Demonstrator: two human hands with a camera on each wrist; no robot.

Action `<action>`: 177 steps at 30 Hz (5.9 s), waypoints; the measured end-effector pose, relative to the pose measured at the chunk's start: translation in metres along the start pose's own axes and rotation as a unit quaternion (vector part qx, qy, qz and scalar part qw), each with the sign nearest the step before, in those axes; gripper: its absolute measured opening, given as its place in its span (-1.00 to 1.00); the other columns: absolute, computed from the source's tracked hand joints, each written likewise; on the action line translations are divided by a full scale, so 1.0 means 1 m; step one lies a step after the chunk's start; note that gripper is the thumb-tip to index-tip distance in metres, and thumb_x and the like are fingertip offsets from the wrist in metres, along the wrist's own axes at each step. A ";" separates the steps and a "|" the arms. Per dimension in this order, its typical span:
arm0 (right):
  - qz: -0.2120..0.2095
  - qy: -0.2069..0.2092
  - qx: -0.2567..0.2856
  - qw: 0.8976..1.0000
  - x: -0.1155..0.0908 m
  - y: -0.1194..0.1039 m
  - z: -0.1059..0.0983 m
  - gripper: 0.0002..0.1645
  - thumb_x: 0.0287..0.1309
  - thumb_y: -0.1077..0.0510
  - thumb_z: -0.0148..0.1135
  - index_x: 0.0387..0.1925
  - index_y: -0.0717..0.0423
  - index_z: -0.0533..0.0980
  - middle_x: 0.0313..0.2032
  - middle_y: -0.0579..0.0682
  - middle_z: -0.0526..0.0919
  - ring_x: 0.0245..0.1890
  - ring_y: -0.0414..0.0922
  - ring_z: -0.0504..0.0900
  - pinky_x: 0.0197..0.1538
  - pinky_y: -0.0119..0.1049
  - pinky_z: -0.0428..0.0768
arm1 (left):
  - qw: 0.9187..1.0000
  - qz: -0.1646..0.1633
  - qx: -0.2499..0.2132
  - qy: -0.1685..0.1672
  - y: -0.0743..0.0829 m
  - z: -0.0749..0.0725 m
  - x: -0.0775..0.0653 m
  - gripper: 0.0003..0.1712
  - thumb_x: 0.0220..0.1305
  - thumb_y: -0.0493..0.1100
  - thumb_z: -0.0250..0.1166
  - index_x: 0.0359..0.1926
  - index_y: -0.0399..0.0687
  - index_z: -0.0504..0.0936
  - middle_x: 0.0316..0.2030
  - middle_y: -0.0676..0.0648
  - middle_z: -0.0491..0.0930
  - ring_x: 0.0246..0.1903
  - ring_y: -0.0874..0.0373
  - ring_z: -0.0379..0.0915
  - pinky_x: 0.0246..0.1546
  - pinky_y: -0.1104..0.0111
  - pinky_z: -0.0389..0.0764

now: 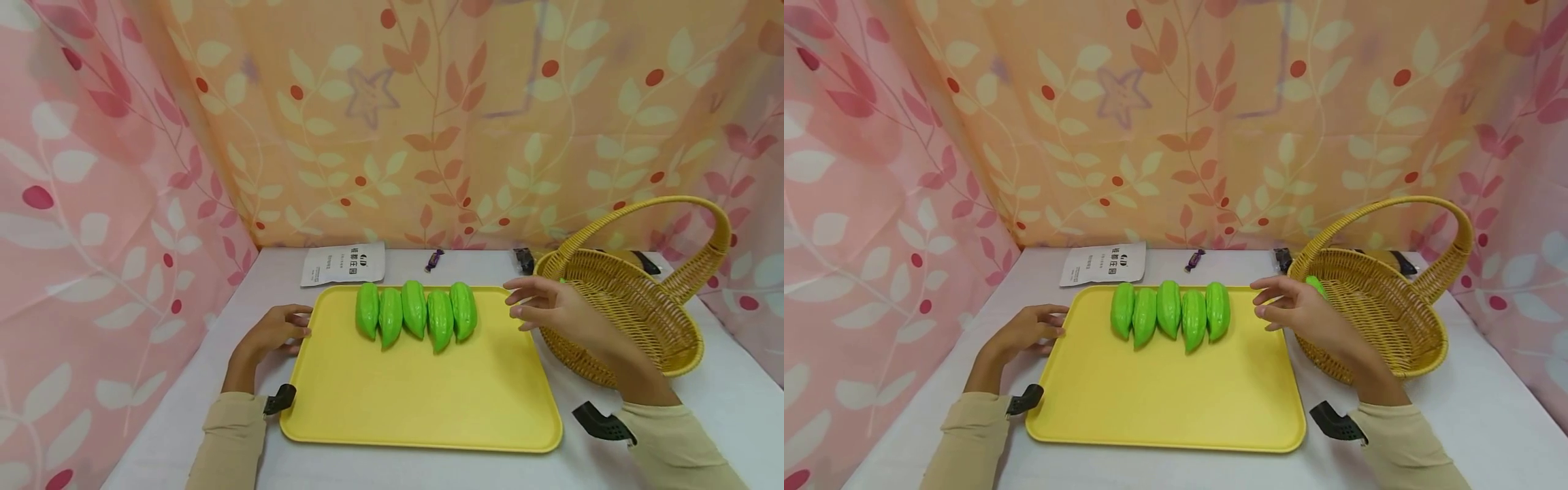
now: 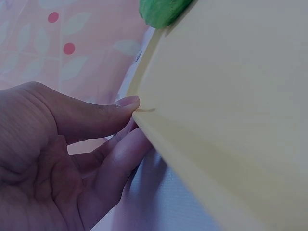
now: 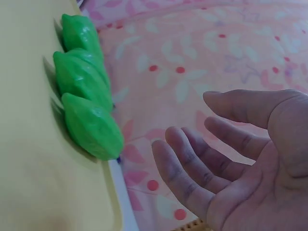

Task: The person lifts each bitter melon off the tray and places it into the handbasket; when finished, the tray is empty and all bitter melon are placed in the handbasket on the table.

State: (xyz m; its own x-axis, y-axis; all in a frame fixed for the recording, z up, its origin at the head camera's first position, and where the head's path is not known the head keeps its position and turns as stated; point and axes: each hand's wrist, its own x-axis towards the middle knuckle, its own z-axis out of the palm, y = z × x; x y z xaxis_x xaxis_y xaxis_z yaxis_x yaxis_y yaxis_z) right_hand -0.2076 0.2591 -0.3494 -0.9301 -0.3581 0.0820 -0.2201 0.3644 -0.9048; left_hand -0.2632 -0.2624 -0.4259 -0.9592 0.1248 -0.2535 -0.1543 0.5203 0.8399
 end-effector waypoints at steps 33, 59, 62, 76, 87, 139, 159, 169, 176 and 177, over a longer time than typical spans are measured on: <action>0.119 -0.034 -0.001 0.992 0.070 0.057 0.047 -0.08 0.49 0.02 0.30 0.62 0.28 0.09 0.34 0.49 0.35 0.07 0.14 0.68 -0.02 -0.05 0.77 | 1.000 -0.004 0.023 0.010 0.002 -0.001 -0.001 -0.35 0.38 -0.29 0.38 0.46 -0.25 0.48 0.09 -0.31 0.58 -0.01 -0.07 0.50 -0.26 0.34 0.64; 0.143 0.000 -0.007 0.990 0.073 0.049 0.060 -0.05 0.45 0.03 0.35 0.63 0.22 0.09 0.32 0.43 0.37 0.01 0.08 0.68 -0.01 -0.07 0.76 | 1.000 -0.009 0.021 0.014 0.001 -0.001 0.001 -0.36 0.39 -0.31 0.37 0.46 -0.24 0.48 0.06 -0.28 0.58 -0.01 -0.06 0.48 -0.26 0.34 0.63; 0.141 0.001 -0.016 0.990 0.069 0.048 0.060 -0.07 0.45 0.03 0.35 0.62 0.21 0.12 0.31 0.43 0.39 0.04 0.12 0.67 -0.01 -0.06 0.76 | 1.000 -0.003 0.025 0.012 0.000 -0.002 0.001 -0.35 0.38 -0.31 0.37 0.46 -0.26 0.48 0.06 -0.29 0.59 0.01 -0.09 0.49 -0.24 0.33 0.63; 0.095 -0.012 -0.051 0.994 0.035 0.033 0.054 -0.09 0.43 0.05 0.36 0.59 0.26 0.15 0.23 0.42 0.42 0.16 0.26 0.60 0.00 -0.03 0.72 | 1.000 0.002 0.018 0.008 -0.002 0.000 0.001 -0.34 0.37 -0.32 0.38 0.46 -0.28 0.47 0.04 -0.27 0.58 -0.01 -0.06 0.48 -0.26 0.31 0.63; 0.089 -0.002 -0.086 0.992 0.000 0.015 0.042 -0.06 0.35 -0.05 0.42 0.59 0.12 0.21 0.26 0.30 0.49 0.21 0.20 0.55 -0.02 -0.07 0.71 | 1.000 0.003 0.008 0.004 -0.003 0.001 0.001 -0.35 0.40 -0.34 0.35 0.47 -0.28 0.45 0.03 -0.26 0.57 -0.10 -0.01 0.49 -0.34 0.34 0.63; 0.120 0.054 -0.176 0.976 -0.055 0.035 -0.113 -0.04 0.55 -0.11 0.16 0.67 0.20 -0.04 0.39 0.45 0.34 0.13 0.21 0.64 -0.12 -0.33 0.71 | 1.000 -0.008 -0.001 0.000 -0.004 -0.001 0.000 -0.32 0.41 -0.32 0.36 0.50 -0.25 0.42 0.11 -0.30 0.56 -0.23 0.07 0.57 -0.33 0.33 0.70; 0.169 -0.002 -0.098 0.981 -0.018 0.060 -0.144 -0.05 0.59 0.10 0.08 0.66 0.33 -0.20 0.49 0.61 0.03 0.35 0.43 0.37 0.13 0.10 0.71 | 1.000 -0.008 -0.002 0.000 -0.001 -0.001 -0.001 -0.32 0.41 -0.32 0.36 0.50 -0.26 0.41 0.11 -0.31 0.54 -0.24 0.08 0.57 -0.34 0.34 0.71; 0.178 -0.022 -0.053 0.982 -0.007 0.074 -0.152 -0.05 0.59 0.14 0.08 0.66 0.36 -0.23 0.56 0.58 -0.15 0.46 0.48 0.15 0.16 0.10 0.70 | 1.000 -0.016 -0.004 0.001 -0.001 0.000 -0.001 -0.33 0.42 -0.32 0.34 0.50 -0.24 0.42 0.10 -0.29 0.54 -0.27 0.07 0.57 -0.36 0.35 0.69; 0.186 -0.046 -0.043 0.981 0.003 0.088 -0.155 -0.09 0.60 0.15 0.04 0.63 0.43 -0.21 0.54 0.53 -0.11 0.24 0.03 0.47 0.22 0.20 0.64 | 1.000 -0.014 -0.002 0.003 0.000 0.000 -0.002 -0.32 0.42 -0.30 0.35 0.50 -0.25 0.41 0.08 -0.29 0.53 -0.30 0.07 0.55 -0.38 0.34 0.67; 0.189 -0.050 -0.040 0.980 0.004 0.089 -0.155 -0.09 0.59 0.16 0.03 0.63 0.44 -0.22 0.54 0.54 -0.10 0.23 0.01 0.48 0.23 0.20 0.63 | 1.000 -0.014 -0.002 0.003 0.000 -0.001 -0.002 -0.33 0.42 -0.30 0.35 0.50 -0.25 0.41 0.08 -0.29 0.53 -0.30 0.07 0.55 -0.38 0.34 0.67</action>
State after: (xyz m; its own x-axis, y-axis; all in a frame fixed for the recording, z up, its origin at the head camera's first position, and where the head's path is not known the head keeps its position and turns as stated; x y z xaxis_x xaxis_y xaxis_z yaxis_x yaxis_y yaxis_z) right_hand -0.2771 0.4235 -0.3652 -0.9171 -0.2649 -0.2978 0.1090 0.5521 -0.8266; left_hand -0.2610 -0.2633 -0.4252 -0.9560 0.1054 -0.2737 -0.1816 0.5200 0.8346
